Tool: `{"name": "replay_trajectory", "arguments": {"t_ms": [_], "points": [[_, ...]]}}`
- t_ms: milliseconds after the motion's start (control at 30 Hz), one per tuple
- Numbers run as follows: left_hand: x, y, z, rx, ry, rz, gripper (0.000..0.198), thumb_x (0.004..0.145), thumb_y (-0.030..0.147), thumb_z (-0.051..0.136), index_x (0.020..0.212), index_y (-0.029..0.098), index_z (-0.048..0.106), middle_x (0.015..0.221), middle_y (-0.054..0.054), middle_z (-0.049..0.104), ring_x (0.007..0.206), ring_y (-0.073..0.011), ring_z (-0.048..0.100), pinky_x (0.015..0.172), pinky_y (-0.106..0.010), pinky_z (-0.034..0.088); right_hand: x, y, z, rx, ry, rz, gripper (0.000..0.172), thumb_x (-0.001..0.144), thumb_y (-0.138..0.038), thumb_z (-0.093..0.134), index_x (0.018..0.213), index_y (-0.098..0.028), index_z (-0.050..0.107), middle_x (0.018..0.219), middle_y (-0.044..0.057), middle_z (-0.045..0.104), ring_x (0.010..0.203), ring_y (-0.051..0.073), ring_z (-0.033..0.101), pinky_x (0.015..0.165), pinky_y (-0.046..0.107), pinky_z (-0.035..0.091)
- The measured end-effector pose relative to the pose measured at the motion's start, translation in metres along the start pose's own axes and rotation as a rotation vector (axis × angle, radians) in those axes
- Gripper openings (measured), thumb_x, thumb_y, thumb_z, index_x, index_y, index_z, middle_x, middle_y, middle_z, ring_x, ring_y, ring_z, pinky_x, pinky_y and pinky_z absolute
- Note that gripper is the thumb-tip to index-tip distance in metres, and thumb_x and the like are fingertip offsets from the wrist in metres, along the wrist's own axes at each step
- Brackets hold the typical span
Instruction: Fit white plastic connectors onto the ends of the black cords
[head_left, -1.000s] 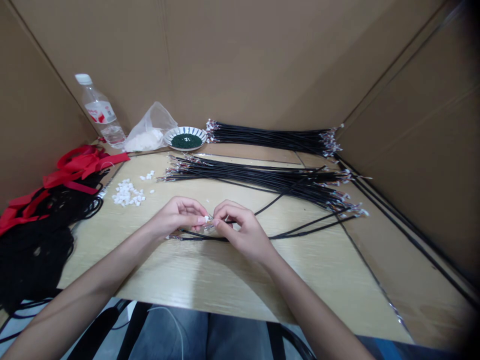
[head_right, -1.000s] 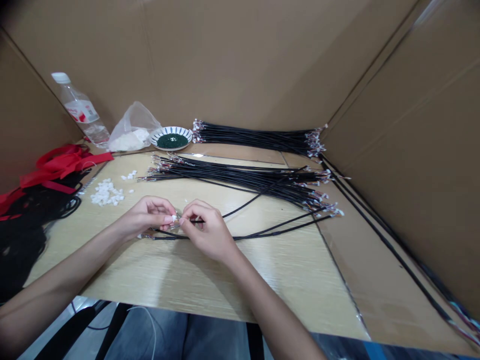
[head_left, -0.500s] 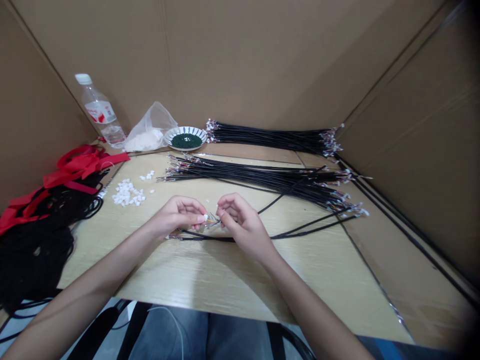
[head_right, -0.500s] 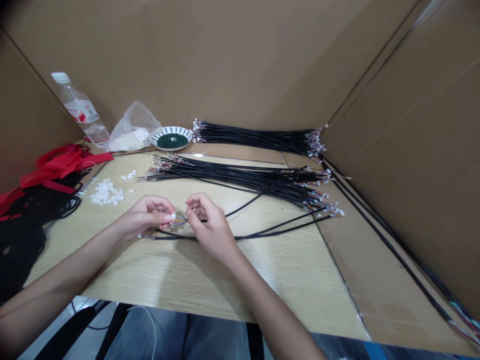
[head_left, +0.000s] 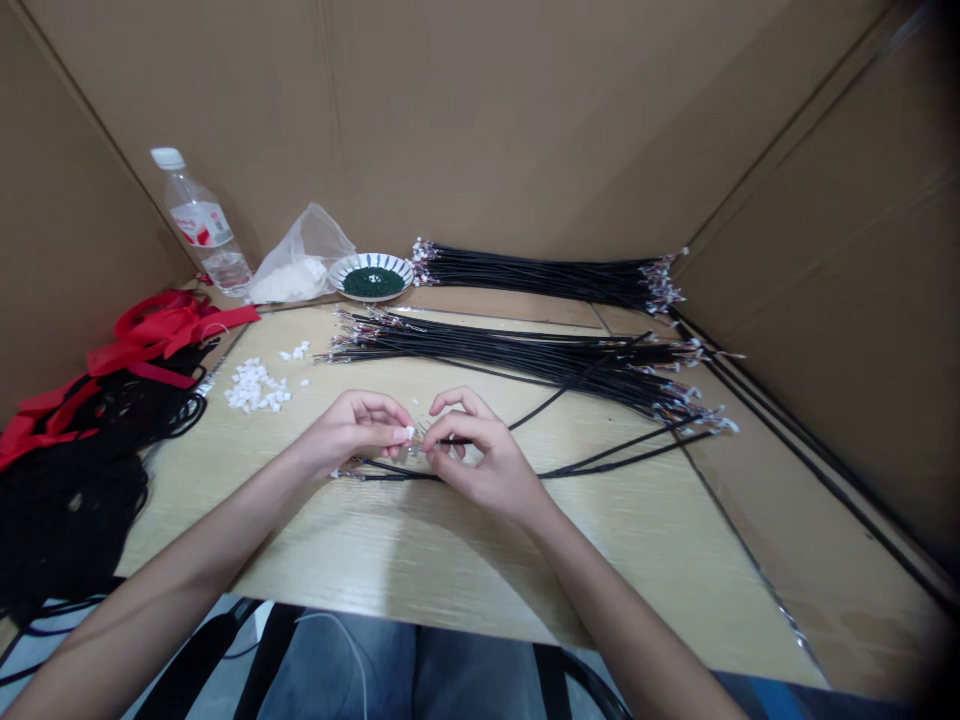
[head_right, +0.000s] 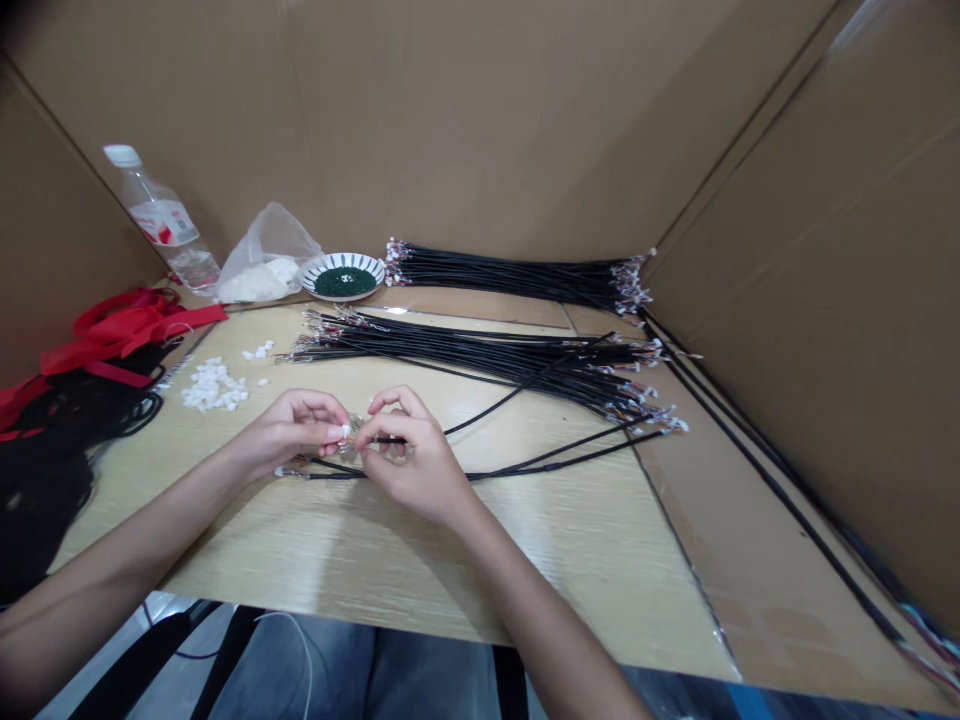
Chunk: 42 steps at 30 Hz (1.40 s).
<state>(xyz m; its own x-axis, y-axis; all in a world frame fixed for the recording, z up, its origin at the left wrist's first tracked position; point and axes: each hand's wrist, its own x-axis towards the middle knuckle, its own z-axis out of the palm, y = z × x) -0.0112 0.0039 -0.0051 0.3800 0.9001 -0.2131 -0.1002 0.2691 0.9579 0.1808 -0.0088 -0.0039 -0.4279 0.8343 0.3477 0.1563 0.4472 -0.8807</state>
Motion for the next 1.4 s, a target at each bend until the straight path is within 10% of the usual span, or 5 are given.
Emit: {"name": "replay_trajectory", "arguments": {"t_ms": [1400], "points": [[0.0, 0.0011, -0.0002, -0.056, 0.003, -0.02, 0.025, 0.055, 0.021, 0.083, 0.071, 0.009, 0.068, 0.059, -0.004, 0.069, 0.048, -0.0089, 0.059, 0.049, -0.017, 0.046, -0.0003, 0.0028, 0.0035, 0.236, 0.015, 0.137, 0.017, 0.081, -0.019, 0.055, 0.092, -0.021, 0.042, 0.086, 0.002, 0.057, 0.07, 0.012, 0.053, 0.064, 0.027, 0.042]]}}
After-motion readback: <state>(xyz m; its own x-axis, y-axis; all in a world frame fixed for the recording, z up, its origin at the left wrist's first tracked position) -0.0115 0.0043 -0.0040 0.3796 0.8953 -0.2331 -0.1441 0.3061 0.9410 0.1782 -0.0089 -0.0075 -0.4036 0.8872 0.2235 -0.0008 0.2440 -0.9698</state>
